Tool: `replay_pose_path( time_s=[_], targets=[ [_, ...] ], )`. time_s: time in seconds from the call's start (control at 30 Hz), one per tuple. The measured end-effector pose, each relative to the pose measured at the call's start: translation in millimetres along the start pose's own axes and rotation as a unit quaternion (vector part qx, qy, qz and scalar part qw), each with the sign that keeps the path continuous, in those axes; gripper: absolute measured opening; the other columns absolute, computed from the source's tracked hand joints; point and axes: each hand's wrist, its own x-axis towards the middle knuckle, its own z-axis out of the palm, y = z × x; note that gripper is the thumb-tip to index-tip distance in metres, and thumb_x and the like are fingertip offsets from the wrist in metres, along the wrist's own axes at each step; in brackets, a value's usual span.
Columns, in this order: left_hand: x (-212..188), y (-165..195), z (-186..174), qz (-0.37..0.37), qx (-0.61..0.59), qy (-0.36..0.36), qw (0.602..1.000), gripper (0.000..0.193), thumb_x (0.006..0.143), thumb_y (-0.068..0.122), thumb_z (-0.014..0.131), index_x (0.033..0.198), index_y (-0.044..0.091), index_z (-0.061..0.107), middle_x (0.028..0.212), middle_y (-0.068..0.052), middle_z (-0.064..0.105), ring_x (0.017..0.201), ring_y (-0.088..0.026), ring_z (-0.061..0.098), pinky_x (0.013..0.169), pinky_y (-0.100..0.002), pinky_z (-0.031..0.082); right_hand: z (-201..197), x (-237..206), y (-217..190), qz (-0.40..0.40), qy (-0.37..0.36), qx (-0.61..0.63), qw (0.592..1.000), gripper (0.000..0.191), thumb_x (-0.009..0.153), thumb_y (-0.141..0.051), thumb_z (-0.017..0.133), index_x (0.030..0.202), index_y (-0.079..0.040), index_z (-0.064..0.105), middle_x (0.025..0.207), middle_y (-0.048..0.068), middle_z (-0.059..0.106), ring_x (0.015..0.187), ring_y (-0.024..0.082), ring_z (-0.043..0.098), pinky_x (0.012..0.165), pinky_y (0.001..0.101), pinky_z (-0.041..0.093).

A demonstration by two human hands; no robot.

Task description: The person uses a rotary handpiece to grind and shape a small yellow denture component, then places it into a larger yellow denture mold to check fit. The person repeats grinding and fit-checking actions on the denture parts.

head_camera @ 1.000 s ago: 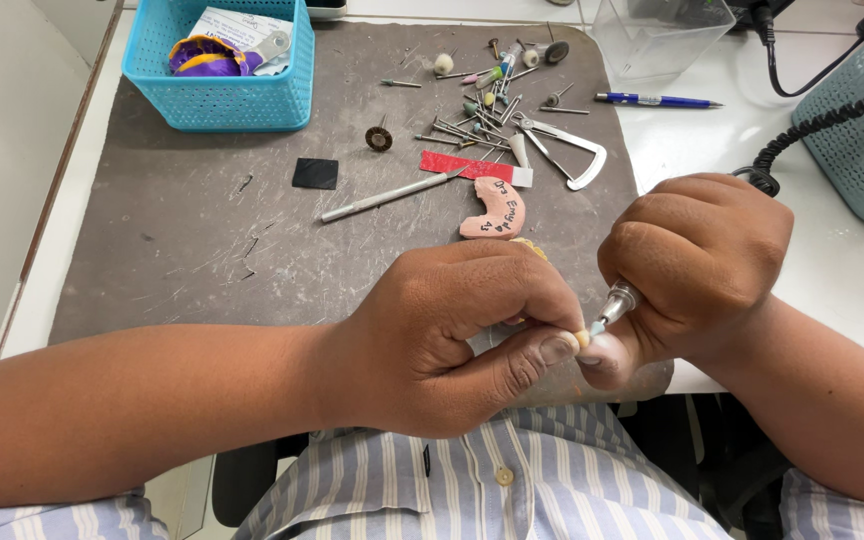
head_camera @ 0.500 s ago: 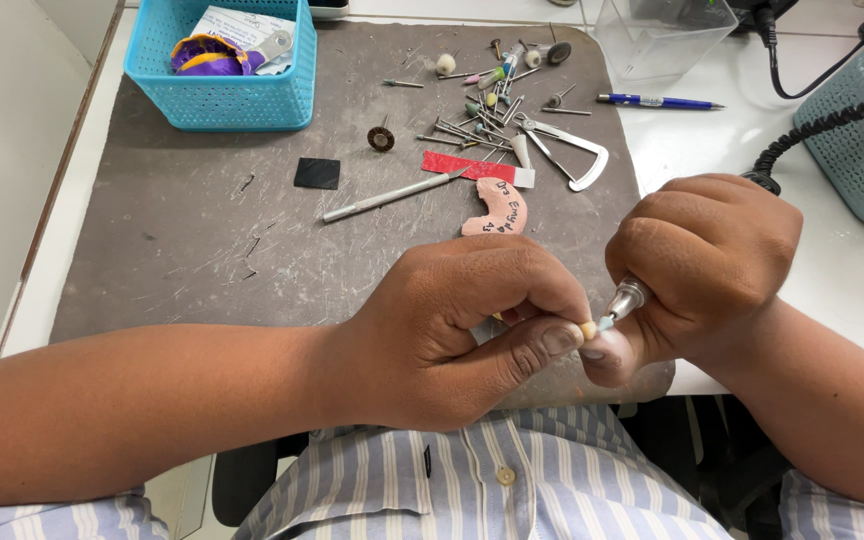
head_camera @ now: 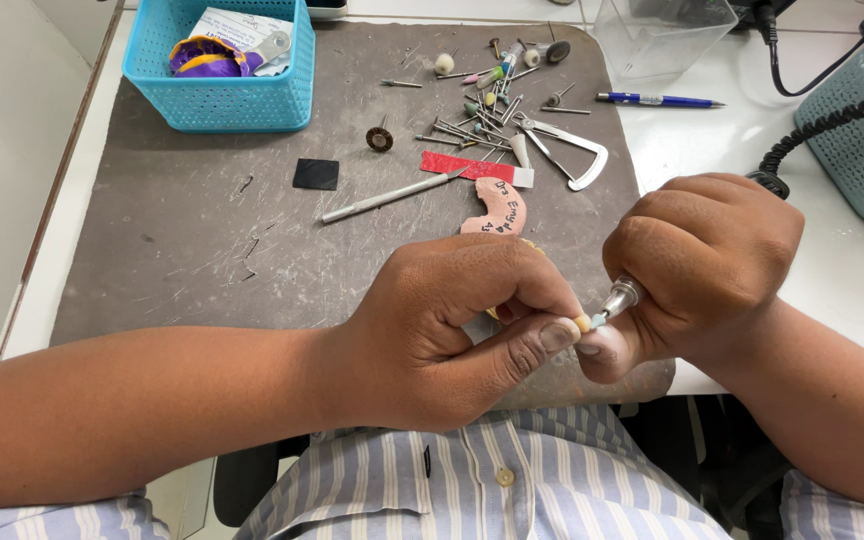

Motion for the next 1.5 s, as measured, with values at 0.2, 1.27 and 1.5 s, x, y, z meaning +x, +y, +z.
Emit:
replay_pose_path(
  time_s=[0.2, 1.27, 1.5],
  targets=[
    [0.5, 0.5, -0.6, 0.007, 0.012, 0.002, 1.0, 0.005, 0.109, 0.004, 0.068, 0.105, 0.005, 0.067, 0.09, -0.003, 0.07, 0.079, -0.005, 0.069, 0.071, -0.019, 0.058, 0.0, 0.1, 1.1, -0.003, -0.005, 0.002, 1.0, 0.075, 0.091, -0.077, 0.048, 0.061, -0.008, 0.048, 0.055, 0.004, 0.041, 0.051, 0.025, 0.053, 0.044, 0.0348, 0.039],
    [-0.2, -0.1, 0.7, 0.012, 0.031, 0.01, 0.999, 0.006, 0.108, 0.005, 0.07, 0.103, 0.005, 0.066, 0.089, -0.002, 0.071, 0.078, -0.005, 0.069, 0.07, -0.019, 0.058, 3.0, -1.6, 3.2, -0.007, 0.0, 0.0, 1.0, 0.076, 0.091, -0.078, 0.045, 0.059, -0.009, 0.048, 0.051, 0.003, 0.04, 0.048, 0.022, 0.052, 0.041, 0.0328, 0.037],
    [-0.5, -0.7, 1.2, 0.011, 0.03, 0.012, 0.999, 0.006, 0.108, 0.006, 0.069, 0.103, 0.005, 0.067, 0.089, -0.003, 0.071, 0.078, -0.005, 0.069, 0.07, -0.019, 0.058, 3.4, -2.8, 3.3, -0.003, -0.001, 0.0, 1.0, 0.076, 0.091, -0.078, 0.046, 0.059, -0.009, 0.049, 0.052, 0.003, 0.041, 0.049, 0.023, 0.053, 0.042, 0.0332, 0.037]
  ],
)
